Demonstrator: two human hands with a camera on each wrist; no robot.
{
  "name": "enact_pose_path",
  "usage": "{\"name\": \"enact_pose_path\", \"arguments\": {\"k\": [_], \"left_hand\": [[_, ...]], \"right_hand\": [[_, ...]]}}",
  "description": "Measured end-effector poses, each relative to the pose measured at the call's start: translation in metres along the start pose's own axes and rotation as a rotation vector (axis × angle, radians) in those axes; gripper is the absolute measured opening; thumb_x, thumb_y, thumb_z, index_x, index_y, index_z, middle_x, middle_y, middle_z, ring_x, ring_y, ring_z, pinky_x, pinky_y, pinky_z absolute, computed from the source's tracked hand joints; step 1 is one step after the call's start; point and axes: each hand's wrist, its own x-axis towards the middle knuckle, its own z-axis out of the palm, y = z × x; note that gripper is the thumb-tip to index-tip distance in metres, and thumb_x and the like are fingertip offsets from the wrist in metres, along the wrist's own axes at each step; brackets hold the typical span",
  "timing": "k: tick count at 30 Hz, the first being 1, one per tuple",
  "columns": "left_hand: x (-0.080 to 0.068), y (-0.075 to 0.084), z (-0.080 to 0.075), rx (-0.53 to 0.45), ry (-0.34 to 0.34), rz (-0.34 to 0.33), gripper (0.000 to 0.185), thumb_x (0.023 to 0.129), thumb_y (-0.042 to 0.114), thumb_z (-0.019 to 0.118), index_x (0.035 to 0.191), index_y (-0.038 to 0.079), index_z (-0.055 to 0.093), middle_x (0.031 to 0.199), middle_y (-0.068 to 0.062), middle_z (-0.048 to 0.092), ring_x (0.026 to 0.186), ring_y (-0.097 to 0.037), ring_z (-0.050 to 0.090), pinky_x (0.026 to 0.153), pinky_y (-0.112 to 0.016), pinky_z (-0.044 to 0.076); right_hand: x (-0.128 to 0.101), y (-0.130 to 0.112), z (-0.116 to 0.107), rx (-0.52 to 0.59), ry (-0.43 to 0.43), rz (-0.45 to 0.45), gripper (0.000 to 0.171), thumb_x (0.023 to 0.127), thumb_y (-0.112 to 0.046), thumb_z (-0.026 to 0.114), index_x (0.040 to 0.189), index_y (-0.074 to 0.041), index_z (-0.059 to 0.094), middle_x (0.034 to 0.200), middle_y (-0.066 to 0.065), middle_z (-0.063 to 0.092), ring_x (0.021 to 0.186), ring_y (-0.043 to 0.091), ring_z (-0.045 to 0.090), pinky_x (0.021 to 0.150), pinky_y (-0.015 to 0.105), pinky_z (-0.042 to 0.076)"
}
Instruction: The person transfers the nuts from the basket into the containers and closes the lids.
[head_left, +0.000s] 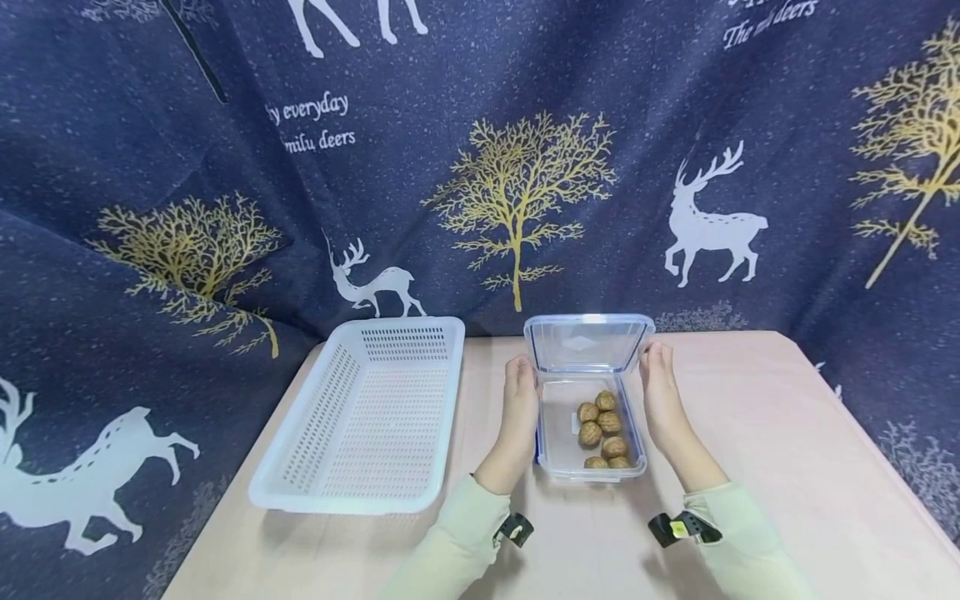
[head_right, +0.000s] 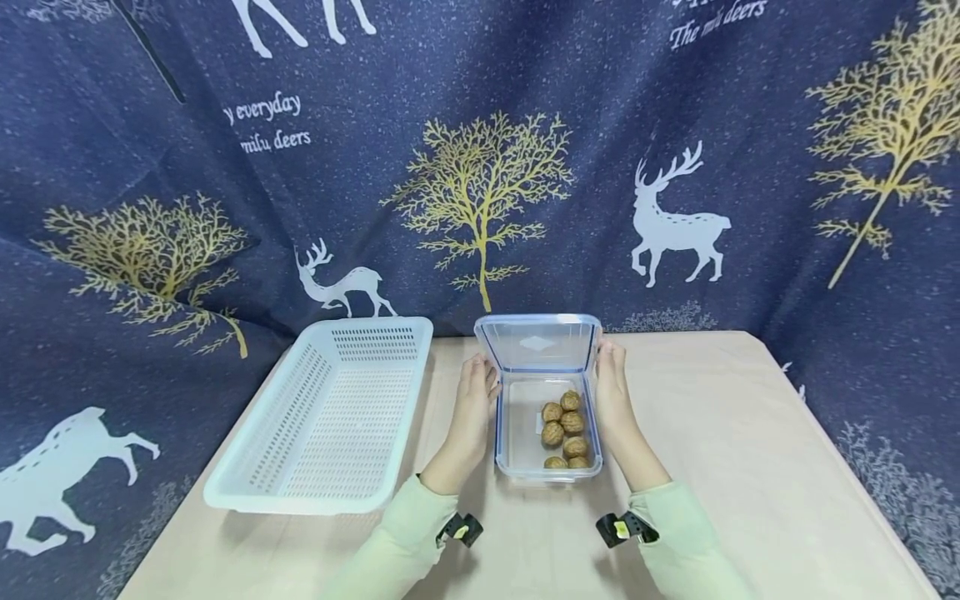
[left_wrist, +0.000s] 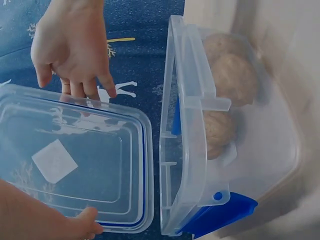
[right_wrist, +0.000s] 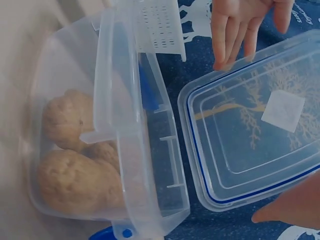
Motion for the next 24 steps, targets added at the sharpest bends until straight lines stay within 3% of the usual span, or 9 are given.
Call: {"name": "enact_pose_path", "arguments": {"k": [4,7,9,11,15,18,20,24], "left_hand": [[0.002,0.001,-0.001,-0.086,0.002,-0.031,0.055,0.106,0.042,0.022,0.136,-0.003,0.033,0.147,-0.027,0.032,0.14,-0.037,0.029,0.114,-0.047,0.029],[0.002,0.001,-0.002,-0.131,0.003,-0.053,0.059,0.105,0.045,0.023,0.138,-0.004,0.029,0.15,-0.028,0.027,0.141,-0.038,0.026,0.114,-0.047,0.027],[0.003,0.002,-0.002,-0.159,0.01,-0.058,0.055,0.105,0.044,0.026,0.132,-0.003,0.032,0.146,-0.026,0.032,0.14,-0.037,0.028,0.114,-0.046,0.028],[0.002,0.002,-0.002,-0.177,0.019,-0.062,0.045,0.105,0.04,0.031,0.123,0.0,0.036,0.136,-0.02,0.041,0.135,-0.034,0.036,0.113,-0.045,0.03],[0.001,0.002,-0.001,-0.195,0.038,-0.076,0.024,0.1,0.022,0.042,0.112,0.001,0.039,0.14,-0.019,0.04,0.138,-0.032,0.032,0.117,-0.043,0.022],[0.001,0.001,-0.001,-0.185,0.017,-0.078,0.034,0.093,0.008,0.044,0.125,-0.003,0.036,0.153,-0.025,0.024,0.142,-0.037,0.021,0.118,-0.046,0.018],[0.0,0.0,-0.001,-0.155,-0.014,-0.077,0.044,0.091,0.004,0.042,0.133,-0.002,0.033,0.154,-0.023,0.023,0.143,-0.037,0.02,0.117,-0.047,0.018],[-0.001,-0.001,0.0,-0.022,-0.073,-0.062,0.061,0.091,0.001,0.04,0.15,0.004,0.021,0.158,-0.019,0.016,0.145,-0.036,0.012,0.118,-0.049,0.011]], "right_hand": [[0.0,0.004,-0.003,0.108,-0.02,0.056,0.033,0.106,-0.036,0.015,0.125,-0.011,0.026,0.138,0.01,0.025,0.147,0.021,0.0,0.119,0.029,-0.004],[0.001,0.007,-0.005,0.161,-0.042,0.088,0.015,0.106,-0.027,0.021,0.107,-0.017,0.031,0.14,0.008,0.026,0.147,0.018,0.0,0.119,0.028,-0.003],[0.0,0.008,-0.008,0.174,-0.079,0.097,0.016,0.106,-0.025,0.022,0.112,-0.018,0.035,0.158,0.011,0.005,0.147,0.02,-0.008,0.119,0.031,-0.006],[-0.001,0.007,-0.009,0.179,-0.104,0.109,0.017,0.105,-0.021,0.025,0.114,-0.017,0.038,0.161,0.01,-0.009,0.147,0.021,-0.012,0.119,0.034,-0.007],[-0.002,0.003,-0.012,0.164,-0.133,0.155,0.029,0.104,-0.02,0.026,0.13,-0.01,0.034,0.161,0.009,-0.009,0.147,0.022,-0.01,0.12,0.035,-0.002],[-0.002,0.002,-0.014,0.11,-0.16,0.195,0.044,0.103,-0.016,0.027,0.144,-0.002,0.023,0.161,0.01,-0.006,0.147,0.026,-0.006,0.12,0.039,0.002],[-0.002,0.004,-0.016,0.049,-0.174,0.206,0.05,0.102,-0.012,0.028,0.15,-0.001,0.016,0.161,0.011,-0.006,0.147,0.029,-0.006,0.119,0.044,0.0],[-0.004,0.008,-0.015,-0.102,-0.177,0.194,0.057,0.103,-0.011,0.031,0.154,-0.005,0.006,0.161,0.013,-0.007,0.146,0.033,-0.011,0.117,0.052,-0.005]]}}
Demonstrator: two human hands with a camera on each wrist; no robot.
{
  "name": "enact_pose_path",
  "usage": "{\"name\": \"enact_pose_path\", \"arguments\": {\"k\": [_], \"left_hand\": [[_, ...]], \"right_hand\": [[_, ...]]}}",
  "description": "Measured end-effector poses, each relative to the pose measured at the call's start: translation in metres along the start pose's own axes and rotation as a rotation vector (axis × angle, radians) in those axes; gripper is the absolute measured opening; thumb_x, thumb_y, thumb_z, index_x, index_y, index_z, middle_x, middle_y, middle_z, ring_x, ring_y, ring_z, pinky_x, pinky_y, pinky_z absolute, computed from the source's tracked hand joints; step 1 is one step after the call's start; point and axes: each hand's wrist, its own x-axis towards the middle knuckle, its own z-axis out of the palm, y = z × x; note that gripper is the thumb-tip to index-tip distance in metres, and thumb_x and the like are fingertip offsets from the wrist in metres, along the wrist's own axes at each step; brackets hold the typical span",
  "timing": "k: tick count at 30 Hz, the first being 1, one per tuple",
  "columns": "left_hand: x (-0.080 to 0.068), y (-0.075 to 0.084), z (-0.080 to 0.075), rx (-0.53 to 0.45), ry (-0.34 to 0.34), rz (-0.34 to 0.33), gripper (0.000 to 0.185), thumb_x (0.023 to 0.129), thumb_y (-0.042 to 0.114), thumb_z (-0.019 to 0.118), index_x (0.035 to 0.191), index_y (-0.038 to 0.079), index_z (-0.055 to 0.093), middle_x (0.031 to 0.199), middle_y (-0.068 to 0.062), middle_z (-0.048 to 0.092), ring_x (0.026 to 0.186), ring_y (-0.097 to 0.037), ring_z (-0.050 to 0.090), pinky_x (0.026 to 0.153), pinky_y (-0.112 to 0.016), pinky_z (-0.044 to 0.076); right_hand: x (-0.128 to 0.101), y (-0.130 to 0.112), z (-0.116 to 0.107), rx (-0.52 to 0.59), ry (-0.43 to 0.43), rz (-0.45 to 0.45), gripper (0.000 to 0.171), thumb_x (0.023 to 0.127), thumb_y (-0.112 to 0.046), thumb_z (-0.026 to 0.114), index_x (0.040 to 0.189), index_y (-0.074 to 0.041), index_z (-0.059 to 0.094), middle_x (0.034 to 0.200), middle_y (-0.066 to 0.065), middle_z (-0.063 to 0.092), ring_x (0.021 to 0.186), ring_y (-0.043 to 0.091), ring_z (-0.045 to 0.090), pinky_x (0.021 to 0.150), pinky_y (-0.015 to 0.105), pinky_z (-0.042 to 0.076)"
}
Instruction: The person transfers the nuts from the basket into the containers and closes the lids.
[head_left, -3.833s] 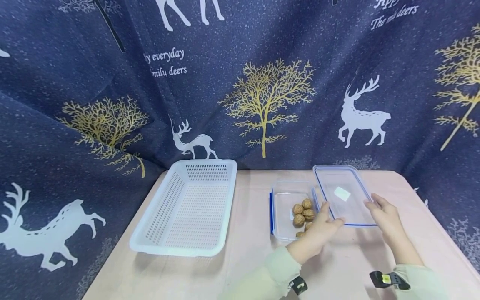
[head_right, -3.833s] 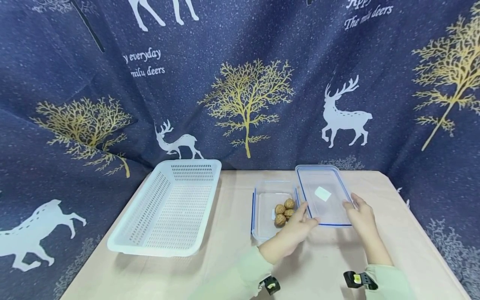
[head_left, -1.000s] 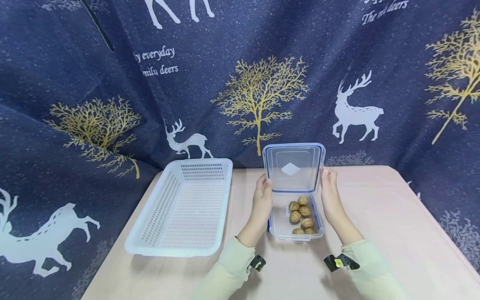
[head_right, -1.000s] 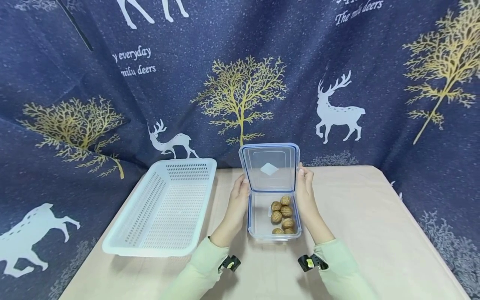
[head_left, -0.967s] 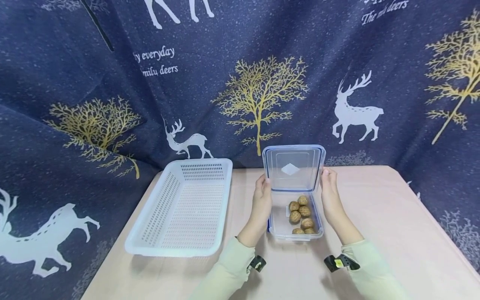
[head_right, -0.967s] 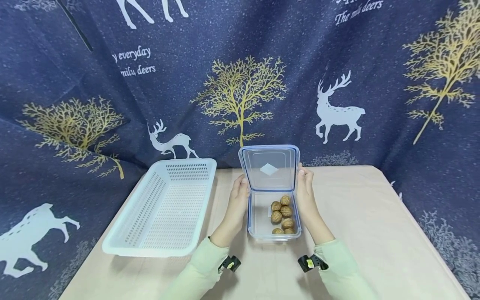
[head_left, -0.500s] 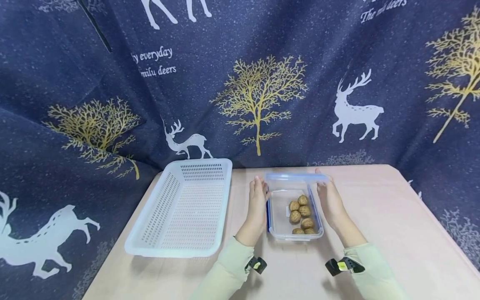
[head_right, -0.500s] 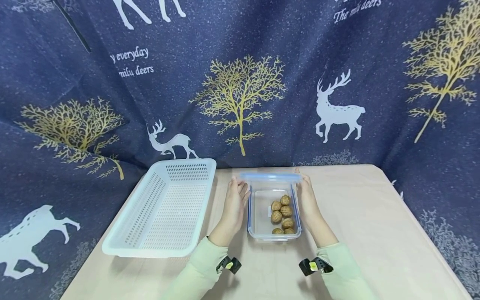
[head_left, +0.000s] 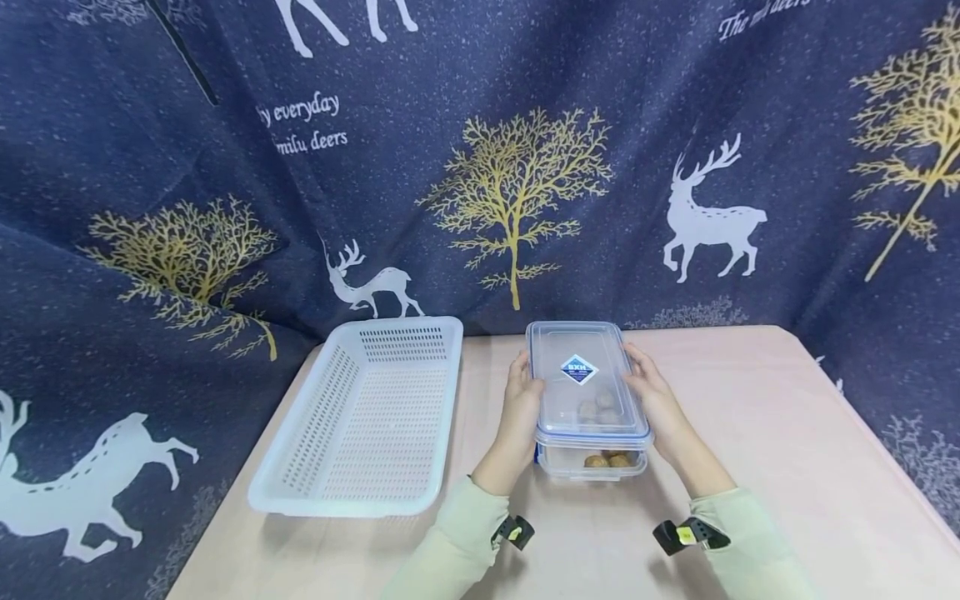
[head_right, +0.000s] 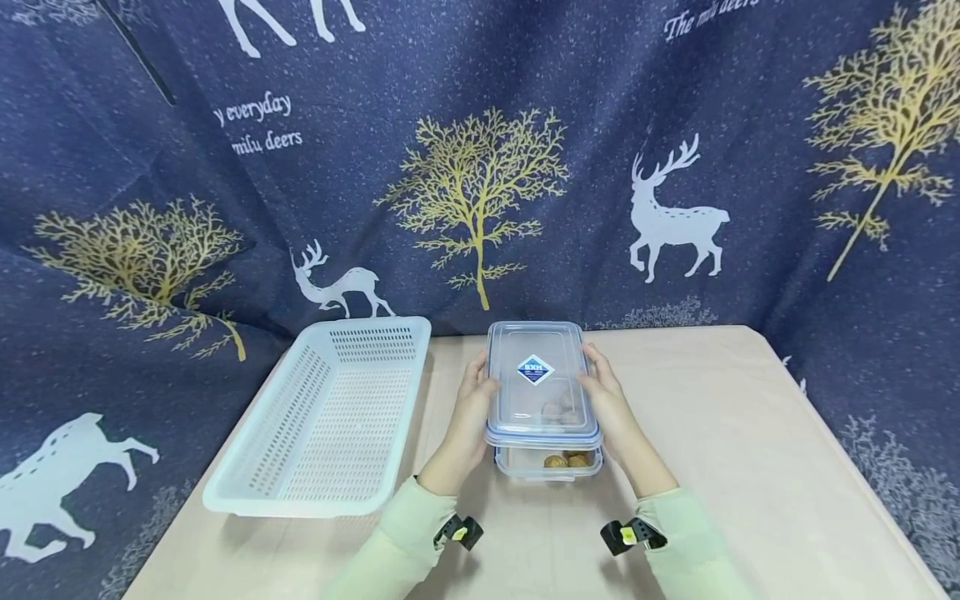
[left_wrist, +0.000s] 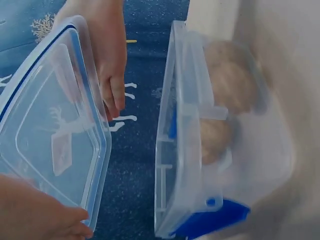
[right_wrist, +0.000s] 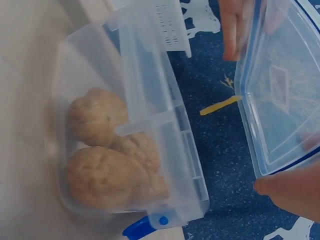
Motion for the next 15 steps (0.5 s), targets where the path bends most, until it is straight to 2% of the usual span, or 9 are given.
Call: {"name": "enact_pose_path", "arguments": {"k": [4,9,11,15], "left_hand": [[0.001,-0.004,0.002,0.169,-0.011,0.018,0.066,0.095,0.006,0.039,0.153,0.004,0.01,0.159,-0.019,0.01,0.146,-0.034,0.008,0.118,-0.049,0.008],[0.003,-0.015,0.003,0.404,-0.021,0.078,0.066,0.099,0.014,0.042,0.151,-0.004,0.006,0.157,-0.026,0.007,0.144,-0.04,0.009,0.117,-0.052,0.01],[0.003,-0.021,0.002,0.469,-0.027,0.1,0.066,0.099,0.015,0.042,0.15,-0.008,0.006,0.155,-0.03,0.008,0.143,-0.044,0.011,0.116,-0.054,0.012],[0.003,-0.034,0.002,0.541,-0.044,0.103,0.066,0.101,0.017,0.041,0.149,-0.011,0.004,0.154,-0.033,0.007,0.141,-0.047,0.013,0.116,-0.054,0.014]], "right_hand": [[0.0,0.005,0.002,-0.105,0.016,-0.035,0.06,0.104,-0.016,0.033,0.154,-0.007,0.001,0.16,0.016,-0.004,0.146,0.036,-0.006,0.116,0.056,0.001],[0.0,0.011,0.0,-0.215,0.02,-0.082,0.063,0.104,-0.025,0.035,0.154,-0.007,0.0,0.16,0.018,-0.002,0.145,0.038,-0.001,0.116,0.057,0.005],[0.001,0.013,-0.001,-0.246,0.012,-0.094,0.064,0.105,-0.025,0.035,0.154,-0.005,0.0,0.159,0.019,-0.002,0.145,0.039,-0.001,0.116,0.056,0.005],[0.002,0.018,-0.003,-0.311,-0.008,-0.095,0.064,0.105,-0.025,0.035,0.153,-0.002,0.0,0.158,0.023,-0.002,0.144,0.043,0.001,0.116,0.057,0.006]]}}
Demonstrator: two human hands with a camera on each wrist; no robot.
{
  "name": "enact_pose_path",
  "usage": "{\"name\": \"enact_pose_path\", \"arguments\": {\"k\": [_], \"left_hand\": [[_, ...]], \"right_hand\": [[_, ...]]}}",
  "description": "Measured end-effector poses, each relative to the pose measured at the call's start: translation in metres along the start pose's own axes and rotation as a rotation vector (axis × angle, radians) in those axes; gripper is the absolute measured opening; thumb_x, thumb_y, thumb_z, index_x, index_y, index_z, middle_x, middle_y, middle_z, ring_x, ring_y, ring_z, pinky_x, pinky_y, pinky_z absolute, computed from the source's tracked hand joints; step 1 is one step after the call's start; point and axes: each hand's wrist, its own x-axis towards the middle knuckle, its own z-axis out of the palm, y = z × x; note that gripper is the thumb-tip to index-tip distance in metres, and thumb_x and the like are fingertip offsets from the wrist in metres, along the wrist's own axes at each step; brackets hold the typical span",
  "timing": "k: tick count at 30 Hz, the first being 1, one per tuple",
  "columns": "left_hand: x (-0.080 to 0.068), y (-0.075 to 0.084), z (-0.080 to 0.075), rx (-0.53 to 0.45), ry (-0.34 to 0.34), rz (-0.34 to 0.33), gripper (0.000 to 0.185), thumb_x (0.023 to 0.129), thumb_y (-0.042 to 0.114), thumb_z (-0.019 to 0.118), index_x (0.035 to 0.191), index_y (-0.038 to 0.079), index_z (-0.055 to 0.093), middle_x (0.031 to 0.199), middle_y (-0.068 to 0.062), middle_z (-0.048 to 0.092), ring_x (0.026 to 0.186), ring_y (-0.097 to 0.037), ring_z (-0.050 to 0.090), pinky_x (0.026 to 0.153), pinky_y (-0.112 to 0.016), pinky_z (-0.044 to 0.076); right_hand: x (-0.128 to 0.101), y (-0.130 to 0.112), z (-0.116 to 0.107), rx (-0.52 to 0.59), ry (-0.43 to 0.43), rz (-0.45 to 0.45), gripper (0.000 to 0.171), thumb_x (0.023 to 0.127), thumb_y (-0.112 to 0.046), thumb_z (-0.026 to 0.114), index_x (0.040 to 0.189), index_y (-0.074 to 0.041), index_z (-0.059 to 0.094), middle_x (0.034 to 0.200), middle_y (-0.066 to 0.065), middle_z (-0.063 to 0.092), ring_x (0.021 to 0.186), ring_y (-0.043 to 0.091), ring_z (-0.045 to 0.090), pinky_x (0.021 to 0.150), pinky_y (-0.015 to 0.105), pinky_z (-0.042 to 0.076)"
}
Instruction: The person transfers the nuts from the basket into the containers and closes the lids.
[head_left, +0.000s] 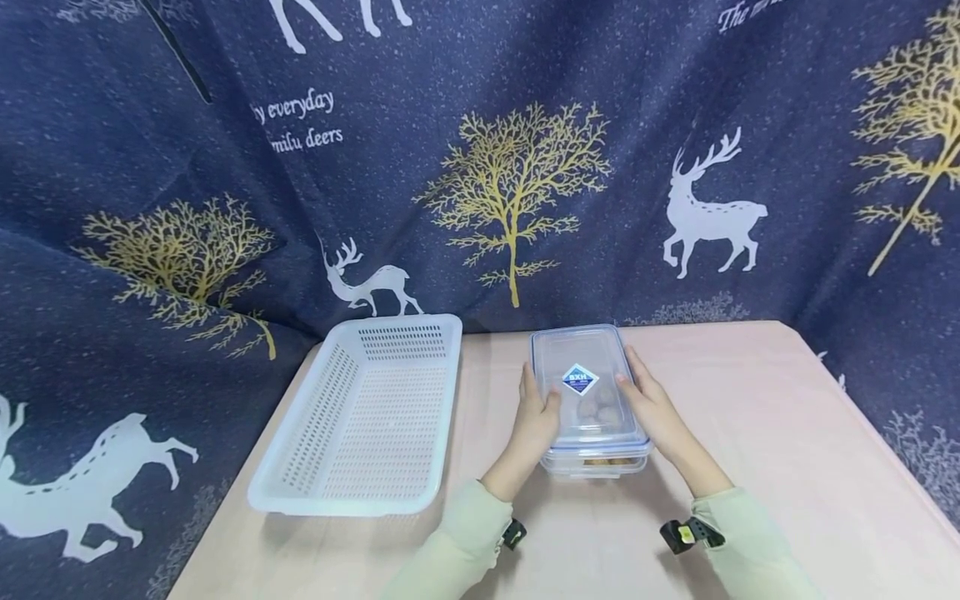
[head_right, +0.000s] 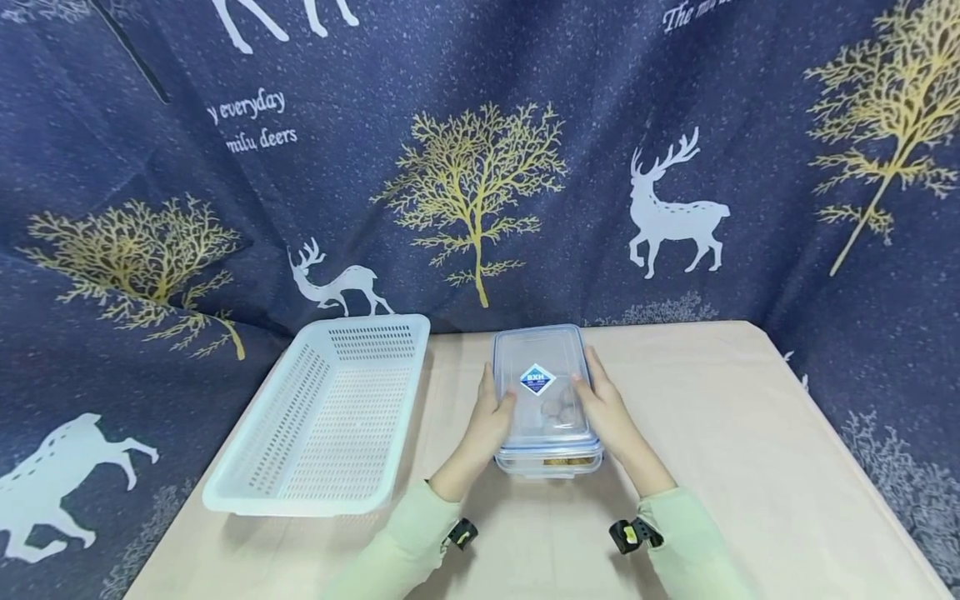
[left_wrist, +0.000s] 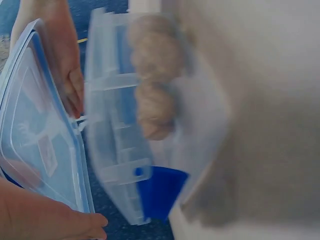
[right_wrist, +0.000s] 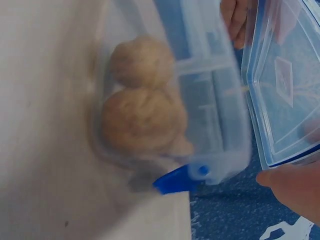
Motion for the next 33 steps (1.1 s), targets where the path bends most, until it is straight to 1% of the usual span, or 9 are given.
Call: {"name": "enact_pose_path", "arguments": {"k": [4,7,11,14,19,25,29,33], "left_hand": [[0.0,-0.008,0.005,0.041,-0.021,-0.005,0.067,0.102,0.019,0.04,0.148,-0.012,0.001,0.154,-0.033,0.003,0.14,-0.048,0.012,0.115,-0.055,0.016],[0.0,-0.013,0.008,0.082,-0.013,-0.008,0.067,0.102,0.019,0.04,0.147,-0.013,0.002,0.154,-0.034,0.003,0.14,-0.049,0.014,0.114,-0.056,0.017],[0.001,-0.018,0.013,0.144,0.008,0.008,0.065,0.101,0.018,0.041,0.145,-0.017,0.007,0.152,-0.037,0.007,0.138,-0.052,0.016,0.113,-0.057,0.02],[0.001,-0.021,0.015,0.178,0.004,0.013,0.064,0.102,0.019,0.039,0.144,-0.019,0.008,0.151,-0.037,0.008,0.137,-0.053,0.015,0.112,-0.06,0.02],[0.0,-0.025,0.015,0.194,-0.018,-0.009,0.063,0.103,0.02,0.036,0.145,-0.017,0.006,0.152,-0.036,0.006,0.138,-0.054,0.013,0.11,-0.062,0.019],[-0.001,-0.029,0.016,0.188,-0.036,-0.039,0.064,0.104,0.021,0.035,0.146,-0.015,0.005,0.153,-0.034,0.004,0.139,-0.052,0.012,0.112,-0.058,0.02],[-0.001,-0.03,0.016,0.175,-0.037,-0.036,0.064,0.103,0.022,0.036,0.147,-0.014,0.005,0.153,-0.034,0.005,0.139,-0.051,0.011,0.112,-0.059,0.02],[-0.002,-0.033,0.016,0.182,-0.038,-0.029,0.064,0.103,0.021,0.036,0.147,-0.014,0.005,0.153,-0.035,0.006,0.139,-0.051,0.013,0.112,-0.058,0.021]], "right_hand": [[0.002,0.01,0.002,-0.075,-0.007,0.002,0.063,0.105,-0.025,0.034,0.152,0.001,0.0,0.156,0.027,0.0,0.142,0.046,0.003,0.115,0.058,0.007],[0.004,0.02,0.006,-0.117,0.003,0.001,0.061,0.105,-0.023,0.034,0.152,0.002,0.002,0.156,0.029,0.003,0.142,0.048,0.005,0.115,0.058,0.007],[0.004,0.03,0.01,-0.149,0.023,0.003,0.06,0.105,-0.021,0.034,0.152,0.002,0.004,0.155,0.029,0.007,0.141,0.049,0.008,0.115,0.059,0.008],[0.003,0.035,0.013,-0.152,0.03,0.008,0.059,0.106,-0.021,0.033,0.152,0.002,0.004,0.155,0.03,0.007,0.141,0.049,0.008,0.115,0.059,0.007],[0.003,0.04,0.016,-0.151,0.029,0.032,0.059,0.105,-0.019,0.032,0.152,0.003,0.003,0.155,0.031,0.006,0.141,0.049,0.006,0.115,0.058,0.006],[0.005,0.042,0.017,-0.162,0.018,0.058,0.059,0.105,-0.02,0.032,0.152,0.0,0.002,0.155,0.029,0.006,0.141,0.048,0.006,0.115,0.058,0.007],[0.004,0.042,0.017,-0.174,0.017,0.066,0.06,0.106,-0.023,0.032,0.152,0.0,0.002,0.155,0.03,0.006,0.141,0.049,0.007,0.115,0.059,0.007],[0.002,0.043,0.018,-0.18,0.013,0.067,0.06,0.106,-0.022,0.032,0.152,0.0,0.001,0.155,0.03,0.007,0.141,0.049,0.008,0.115,0.059,0.008]]}}
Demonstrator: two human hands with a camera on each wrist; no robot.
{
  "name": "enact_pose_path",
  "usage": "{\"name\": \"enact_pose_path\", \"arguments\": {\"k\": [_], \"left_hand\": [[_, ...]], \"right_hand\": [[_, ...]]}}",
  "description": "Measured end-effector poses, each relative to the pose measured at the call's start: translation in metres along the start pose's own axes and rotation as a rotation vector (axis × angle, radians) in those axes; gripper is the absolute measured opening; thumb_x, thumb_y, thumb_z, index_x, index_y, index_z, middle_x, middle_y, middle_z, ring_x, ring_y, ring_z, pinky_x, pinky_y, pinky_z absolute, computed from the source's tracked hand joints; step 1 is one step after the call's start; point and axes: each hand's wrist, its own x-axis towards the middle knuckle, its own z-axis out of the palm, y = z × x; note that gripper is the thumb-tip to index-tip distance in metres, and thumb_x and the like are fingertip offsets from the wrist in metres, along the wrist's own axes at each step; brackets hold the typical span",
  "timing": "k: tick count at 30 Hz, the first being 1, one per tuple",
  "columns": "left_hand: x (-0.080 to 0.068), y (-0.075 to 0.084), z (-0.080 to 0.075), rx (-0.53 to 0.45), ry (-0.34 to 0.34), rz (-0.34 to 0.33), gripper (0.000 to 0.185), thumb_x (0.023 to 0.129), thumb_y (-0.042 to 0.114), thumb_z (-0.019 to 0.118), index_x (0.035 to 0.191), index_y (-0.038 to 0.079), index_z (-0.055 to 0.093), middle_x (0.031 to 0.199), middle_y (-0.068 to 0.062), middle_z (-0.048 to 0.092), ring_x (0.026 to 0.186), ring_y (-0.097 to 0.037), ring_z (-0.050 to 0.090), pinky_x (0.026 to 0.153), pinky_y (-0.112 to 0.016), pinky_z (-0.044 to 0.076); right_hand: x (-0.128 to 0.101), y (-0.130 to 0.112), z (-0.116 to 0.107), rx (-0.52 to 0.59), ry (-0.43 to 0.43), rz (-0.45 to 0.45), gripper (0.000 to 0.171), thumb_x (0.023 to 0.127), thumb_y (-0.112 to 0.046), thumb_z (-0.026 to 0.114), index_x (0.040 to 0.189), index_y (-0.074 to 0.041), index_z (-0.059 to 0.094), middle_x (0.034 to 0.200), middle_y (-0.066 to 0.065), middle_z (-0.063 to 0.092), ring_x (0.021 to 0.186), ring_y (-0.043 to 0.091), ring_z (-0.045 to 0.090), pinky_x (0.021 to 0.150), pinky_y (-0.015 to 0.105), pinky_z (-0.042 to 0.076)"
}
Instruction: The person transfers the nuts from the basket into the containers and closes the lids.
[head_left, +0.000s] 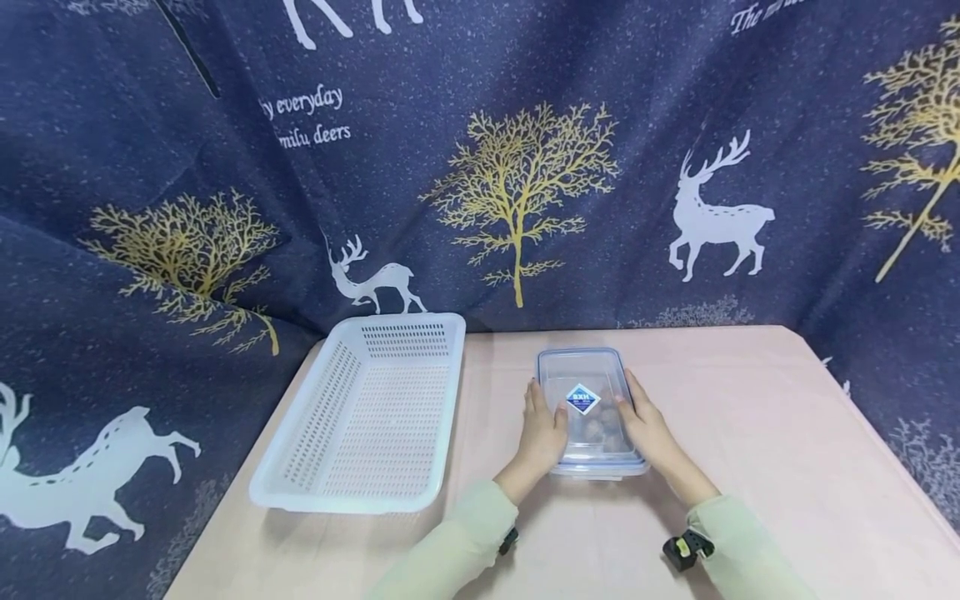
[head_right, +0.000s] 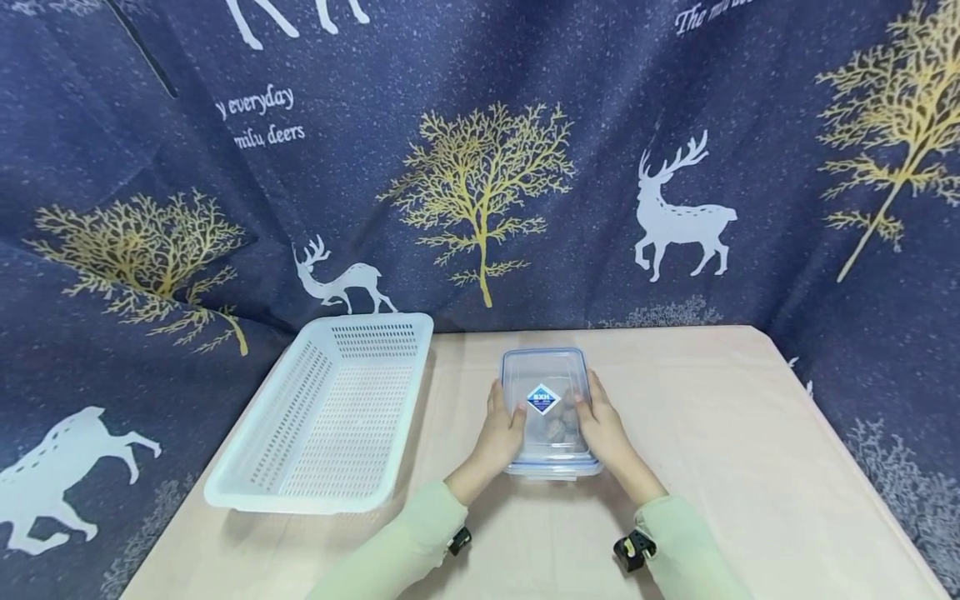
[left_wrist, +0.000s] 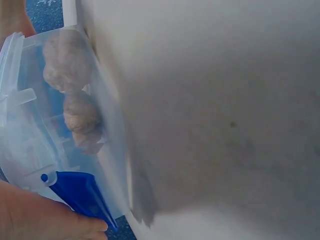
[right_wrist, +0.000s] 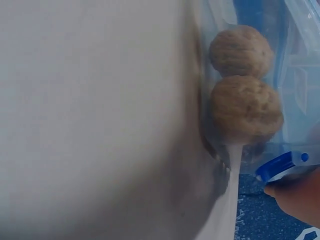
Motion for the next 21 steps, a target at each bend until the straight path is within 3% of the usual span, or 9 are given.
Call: {"name": "enact_pose_path", "arguments": {"k": [7,10,16,21], "left_hand": [[-0.0025,0.0002,0.0009,-0.001,-0.018,0.011,0.064,0.104,0.02,0.037,0.147,-0.013,0.003,0.153,-0.036,0.004,0.139,-0.051,0.012,0.11,-0.058,0.023],[-0.0016,0.0,0.0019,-0.008,0.004,0.009,0.065,0.103,0.021,0.038,0.147,-0.014,0.004,0.153,-0.036,0.005,0.14,-0.05,0.013,0.111,-0.057,0.022],[-0.0001,-0.0024,0.0057,-0.04,0.083,-0.05,0.065,0.102,0.018,0.041,0.145,-0.017,0.008,0.148,-0.04,0.014,0.137,-0.051,0.021,0.113,-0.056,0.022],[0.0001,-0.0047,0.0085,-0.061,0.13,-0.125,0.065,0.101,0.021,0.04,0.144,-0.017,0.011,0.139,-0.045,0.028,0.127,-0.057,0.034,0.107,-0.061,0.03]], "right_hand": [[-0.0017,0.0041,0.0015,-0.006,0.004,0.01,0.06,0.106,-0.025,0.03,0.153,-0.001,0.0,0.156,0.028,0.005,0.142,0.047,0.006,0.115,0.058,0.008],[-0.0005,0.0071,0.0022,0.005,0.024,0.024,0.059,0.106,-0.029,0.027,0.153,-0.002,0.002,0.156,0.027,0.006,0.142,0.046,0.007,0.116,0.057,0.008],[-0.0028,0.0076,0.0031,0.006,0.009,0.15,0.071,0.105,-0.044,0.018,0.15,0.008,0.003,0.153,0.034,0.008,0.141,0.049,0.007,0.115,0.058,0.008],[-0.0053,0.0032,0.004,-0.022,0.025,0.223,0.076,0.104,-0.048,0.019,0.146,0.015,0.01,0.146,0.04,0.021,0.136,0.053,0.02,0.114,0.058,0.016]]}}
